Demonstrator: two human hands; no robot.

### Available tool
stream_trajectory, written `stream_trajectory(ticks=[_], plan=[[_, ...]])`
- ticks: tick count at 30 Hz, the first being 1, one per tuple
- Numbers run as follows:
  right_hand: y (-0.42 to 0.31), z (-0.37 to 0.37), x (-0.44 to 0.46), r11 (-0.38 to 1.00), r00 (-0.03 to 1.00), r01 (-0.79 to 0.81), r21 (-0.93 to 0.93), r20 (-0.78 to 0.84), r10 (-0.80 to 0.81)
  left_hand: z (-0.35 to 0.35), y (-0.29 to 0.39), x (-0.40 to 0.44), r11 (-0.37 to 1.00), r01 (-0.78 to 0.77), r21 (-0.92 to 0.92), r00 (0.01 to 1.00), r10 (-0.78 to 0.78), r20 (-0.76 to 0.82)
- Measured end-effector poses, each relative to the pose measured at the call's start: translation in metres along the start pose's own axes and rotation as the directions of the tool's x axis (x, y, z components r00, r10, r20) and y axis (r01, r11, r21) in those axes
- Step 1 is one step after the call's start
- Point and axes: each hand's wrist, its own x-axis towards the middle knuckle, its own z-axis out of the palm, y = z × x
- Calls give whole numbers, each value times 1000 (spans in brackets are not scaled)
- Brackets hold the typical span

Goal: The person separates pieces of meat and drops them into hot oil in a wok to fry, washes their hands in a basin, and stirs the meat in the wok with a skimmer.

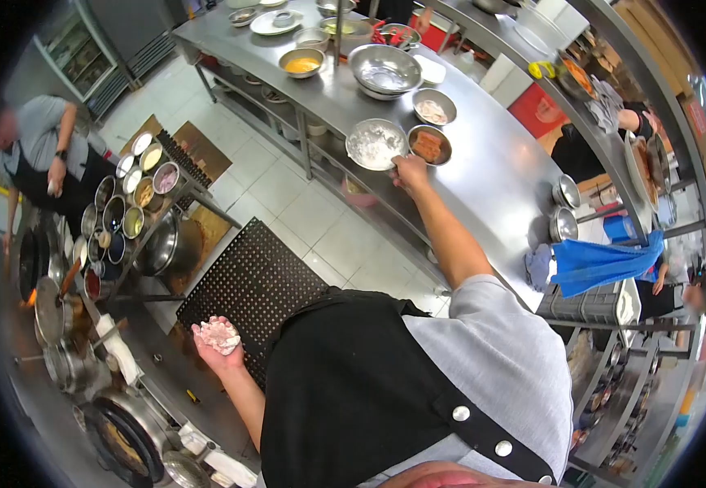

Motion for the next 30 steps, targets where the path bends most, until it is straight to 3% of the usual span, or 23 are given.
stream_trajectory(ticks=[2,3,5,7,9,11,14,16,17,18,20,21,23,25,26,27,30], plan=[[4,19,3,974,992,-5,226,-118,32,7,14,11,999,41,16,999,-40,-33],[-7,-36,19,981,989,9,195,-146,20,20,-44,13,997,69,-15,997,-70,-31],[-2,-8,9,890,983,37,454,-179,51,33,-17,9,997,28,69,999,-26,-31],[23,-32,-8,891,984,-82,446,-105,144,30,-13,-12,996,11,92,995,-2,-97],[31,-56,-13,810,919,-148,568,-224,325,20,-17,-20,996,-26,84,989,38,-144],[55,-79,20,764,862,-30,644,-371,346,3,-8,-30,996,-24,83,995,32,-99],[69,-94,40,892,839,-30,452,-474,268,-4,1,-42,993,2,119,990,15,-141],[76,-100,29,998,839,-10,-69,-543,-29,1,0,-46,988,23,155,991,-3,-132],[96,-99,28,984,824,104,-143,-542,-165,3,-1,-45,990,6,141,989,15,-146],[111,-87,30,950,797,226,-216,-520,-308,6,-3,-43,989,28,148,998,-19,-64],[105,-42,-1,920,933,203,-335,-219,-286,12,-7,-34,982,87,166,995,-95,41],[82,-1,-26,909,943,235,-344,-147,-299,18,-8,-26,976,123,178,988,-137,67],[18,109,-112,966,937,259,13,240,-254,39,-12,-23,962,126,242,992,-128,-7],[15,207,-134,982,813,180,61,553,-183,26,-10,-7,978,116,173,993,-113,-25],[0,261,-162,960,747,278,-5,630,-213,23,1,-4,977,73,202,997,-70,-23],[-3,307,-189,970,657,237,55,726,-201,16,9,-8,972,39,232,999,-32,-34],[-13,429,-262,933,427,358,48,880,-209,1,56,-34,952,-204,226,950,249,-191]])
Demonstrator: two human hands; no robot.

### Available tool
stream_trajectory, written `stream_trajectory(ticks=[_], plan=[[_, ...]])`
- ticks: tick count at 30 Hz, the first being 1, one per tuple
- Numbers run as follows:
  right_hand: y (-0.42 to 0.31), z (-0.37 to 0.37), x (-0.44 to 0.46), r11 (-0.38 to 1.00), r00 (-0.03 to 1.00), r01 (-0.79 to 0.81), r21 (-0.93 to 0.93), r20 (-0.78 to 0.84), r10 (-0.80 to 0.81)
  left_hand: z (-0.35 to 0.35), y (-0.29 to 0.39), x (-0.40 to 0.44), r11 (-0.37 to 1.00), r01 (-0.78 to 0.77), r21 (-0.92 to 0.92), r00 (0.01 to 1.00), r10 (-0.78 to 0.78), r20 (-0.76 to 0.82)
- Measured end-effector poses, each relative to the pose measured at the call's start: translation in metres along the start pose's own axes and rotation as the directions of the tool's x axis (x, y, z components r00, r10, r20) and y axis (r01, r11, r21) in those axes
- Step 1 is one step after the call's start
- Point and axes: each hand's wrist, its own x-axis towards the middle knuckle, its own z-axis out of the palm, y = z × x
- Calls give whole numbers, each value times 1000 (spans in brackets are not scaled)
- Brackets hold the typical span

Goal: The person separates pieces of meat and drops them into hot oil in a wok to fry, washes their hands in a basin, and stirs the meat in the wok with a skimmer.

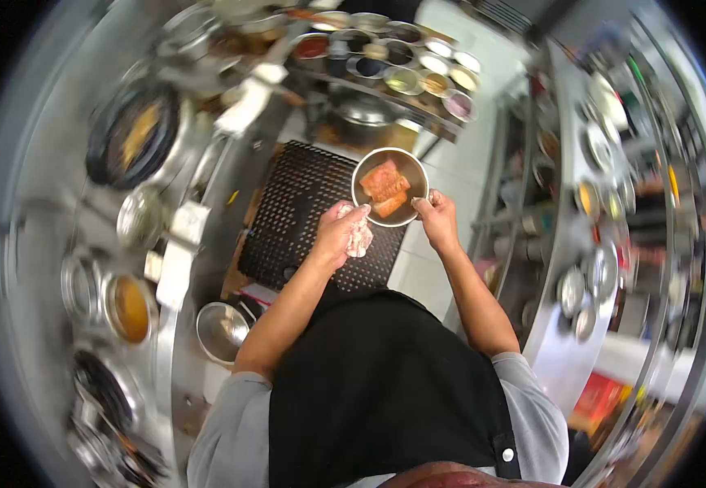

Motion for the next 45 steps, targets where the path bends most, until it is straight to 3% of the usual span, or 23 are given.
stream_trajectory(ticks=[2,5,6,7,9,10,13,15,21,23,25,27,28,29,31,33,35,38,40,42,43,44,45], plan=[[-35,72,34,980,992,14,-200,124,11,-43,38,0,992,-127,-21,985,124,-122],[-28,168,69,969,955,136,-208,286,-73,-105,89,-8,952,-305,-28,907,282,-311],[-46,197,72,864,941,236,-444,326,-90,-127,101,-10,939,-343,-9,870,314,-379],[-67,230,69,857,922,267,-440,377,-93,-146,114,-14,926,-378,12,829,343,-442],[-100,302,59,532,699,708,-464,353,-622,-179,143,-28,909,-414,-42,800,342,-493],[-105,327,61,548,697,717,-431,481,-533,-193,155,-35,908,-412,-83,801,317,-508],[-122,415,54,356,539,841,-408,692,-480,-222,177,-43,870,-485,-88,746,359,-561],[-118,459,65,256,530,847,-467,782,-329,-229,190,-49,910,-415,-4,690,312,-653],[-95,540,83,176,527,838,-516,850,-21,-280,203,-46,834,-536,-131,645,304,-701],[-83,558,90,65,422,905,-421,907,11,-284,212,-45,829,-550,-100,585,298,-754],[-89,572,103,66,310,948,-310,951,17,-295,221,-41,828,-559,-46,523,310,-794],[-87,587,130,313,96,950,-7,958,-271,-301,232,-40,819,-570,-66,508,289,-811],[-95,595,141,326,72,943,72,909,-411,-302,239,-40,816,-578,-23,480,317,-818],[-105,607,158,328,52,940,94,911,-410,-312,239,-31,809,-588,-19,461,316,-829],[-127,624,200,503,50,835,222,881,-471,-331,228,-8,771,-637,30,337,313,-888],[-160,643,245,459,90,883,95,927,-364,-318,240,-2,755,-656,11,275,253,-928],[-148,682,313,218,-43,959,180,854,-518,-302,246,1,649,-755,-94,268,175,-947],[-131,753,407,-27,-99,995,95,963,-250,-292,239,8,600,-793,-108,225,123,-966],[-123,797,456,-115,-190,980,161,927,-323,-283,235,10,600,-793,-111,205,91,-974],[-155,816,450,12,-64,997,75,914,-401,-280,239,13,599,-793,-108,185,69,-980],[-171,810,438,18,-70,996,84,919,-389,-277,240,13,600,-793,-106,172,54,-984],[-182,800,419,50,-103,988,144,871,-481,-271,243,10,577,-815,-47,158,143,-977],[-188,789,396,79,-125,975,206,813,-568,-260,259,2,641,-765,-66,172,104,-980]])
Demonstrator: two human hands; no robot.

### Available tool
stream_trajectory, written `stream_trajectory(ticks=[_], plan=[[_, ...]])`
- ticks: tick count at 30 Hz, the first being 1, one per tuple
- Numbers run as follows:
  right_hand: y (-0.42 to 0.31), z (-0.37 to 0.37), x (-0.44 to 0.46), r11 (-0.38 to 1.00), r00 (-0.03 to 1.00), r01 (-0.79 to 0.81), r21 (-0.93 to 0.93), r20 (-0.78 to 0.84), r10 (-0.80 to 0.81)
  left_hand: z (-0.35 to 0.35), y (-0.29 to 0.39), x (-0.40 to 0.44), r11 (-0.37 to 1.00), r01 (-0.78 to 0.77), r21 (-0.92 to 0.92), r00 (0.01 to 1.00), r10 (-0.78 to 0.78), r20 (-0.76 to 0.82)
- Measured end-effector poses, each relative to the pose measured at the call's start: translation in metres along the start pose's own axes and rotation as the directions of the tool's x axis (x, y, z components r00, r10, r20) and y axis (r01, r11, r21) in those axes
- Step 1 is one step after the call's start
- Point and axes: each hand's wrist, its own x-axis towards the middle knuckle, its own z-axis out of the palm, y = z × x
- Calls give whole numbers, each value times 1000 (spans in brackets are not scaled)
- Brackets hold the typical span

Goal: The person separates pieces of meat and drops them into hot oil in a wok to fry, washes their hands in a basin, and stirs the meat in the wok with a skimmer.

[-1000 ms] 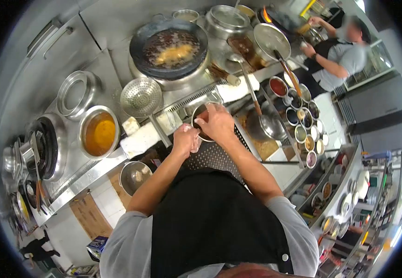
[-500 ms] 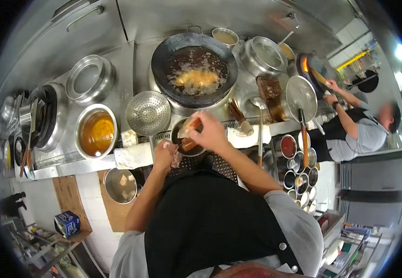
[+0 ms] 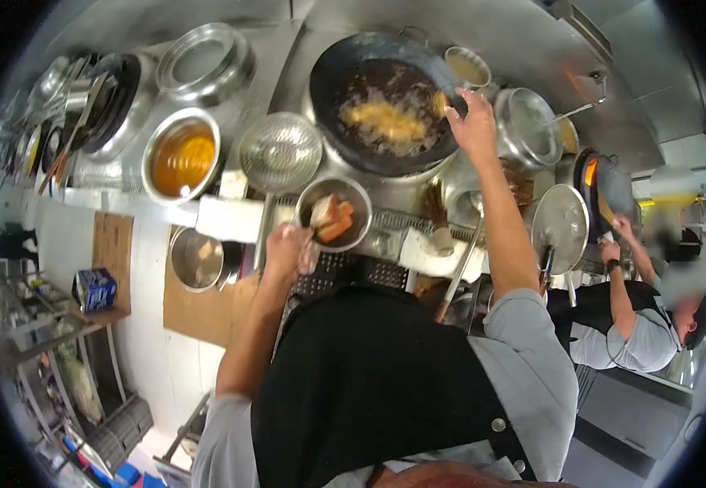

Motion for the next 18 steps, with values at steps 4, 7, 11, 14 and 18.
stream_trajectory(ticks=[4,7,11,14,18], plan=[[-144,-37,-84,890,798,-294,349,602,27,-4,-6,6,996,-76,54,993,70,95],[-218,-31,-147,980,756,-34,197,647,-104,0,-1,-16,983,-91,158,985,65,162],[-239,-17,-197,980,774,-2,197,621,-123,-14,-23,-31,958,-75,278,986,30,165],[-236,-23,-206,962,755,-111,250,651,-82,-31,-43,-25,974,-28,225,985,-11,172],[-202,-21,-186,913,795,-190,361,603,-73,-24,-49,-13,978,18,209,982,-57,183]])
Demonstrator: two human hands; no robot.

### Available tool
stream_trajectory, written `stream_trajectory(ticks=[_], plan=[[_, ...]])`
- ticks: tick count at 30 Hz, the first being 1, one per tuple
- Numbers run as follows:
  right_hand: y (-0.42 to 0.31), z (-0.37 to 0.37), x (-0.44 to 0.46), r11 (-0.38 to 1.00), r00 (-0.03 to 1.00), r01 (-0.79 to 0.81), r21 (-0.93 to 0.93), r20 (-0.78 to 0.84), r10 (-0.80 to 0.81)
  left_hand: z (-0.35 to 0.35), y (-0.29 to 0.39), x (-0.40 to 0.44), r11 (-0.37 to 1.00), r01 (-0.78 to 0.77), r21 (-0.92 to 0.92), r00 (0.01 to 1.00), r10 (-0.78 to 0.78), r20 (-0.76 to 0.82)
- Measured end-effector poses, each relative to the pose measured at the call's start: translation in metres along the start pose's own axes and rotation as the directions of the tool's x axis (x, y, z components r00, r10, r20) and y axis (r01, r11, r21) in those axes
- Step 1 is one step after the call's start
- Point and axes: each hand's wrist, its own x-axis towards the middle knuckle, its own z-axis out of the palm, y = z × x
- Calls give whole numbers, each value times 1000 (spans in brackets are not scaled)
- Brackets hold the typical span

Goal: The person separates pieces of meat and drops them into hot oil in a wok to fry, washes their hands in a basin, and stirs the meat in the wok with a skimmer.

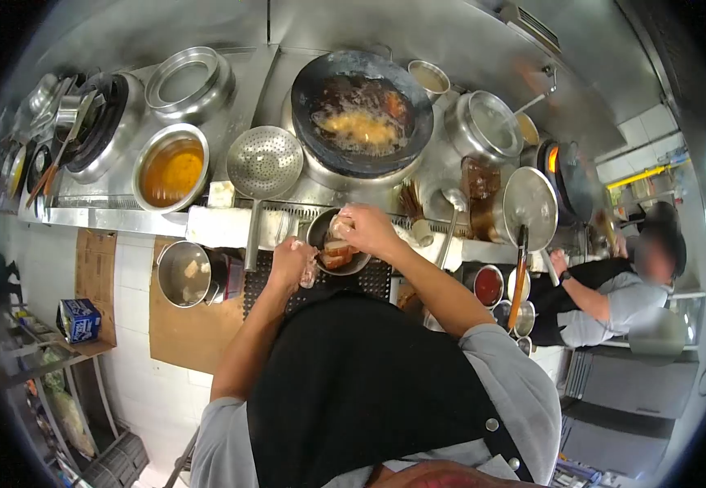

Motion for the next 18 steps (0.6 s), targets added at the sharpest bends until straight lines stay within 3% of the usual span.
stream_trajectory(ticks=[1,3,4,5,7,10,12,14,16,18], plan=[[9,-11,8,1000,1000,9,-6,8,-9,8,3,1,999,-9,-32,997,6,-75],[31,-41,23,984,977,-18,176,-204,54,10,13,3,997,-17,-74,998,12,-63],[40,-65,33,980,958,-143,137,-232,172,12,13,6,993,-16,-113,999,11,-46],[59,-83,49,984,922,-68,163,-366,124,11,10,11,989,-25,-143,997,14,-80],[112,-108,92,993,851,-42,-112,-525,-23,16,29,5,985,11,-174,993,-31,-115],[187,-122,171,965,896,-50,-257,-438,-70,11,25,15,978,12,-208,980,-53,-194],[234,-114,225,947,966,-87,-308,-257,6,4,8,27,979,-96,-180,960,44,-276],[219,-132,249,978,924,-111,-176,-381,36,4,20,21,973,-84,-216,958,19,-285],[193,-146,251,992,830,-23,-123,-556,-50,1,26,21,964,-63,-257,956,-16,-292],[129,-155,219,999,857,23,-40,-513,-40,-10,29,23,952,-101,-288,967,26,-253]])
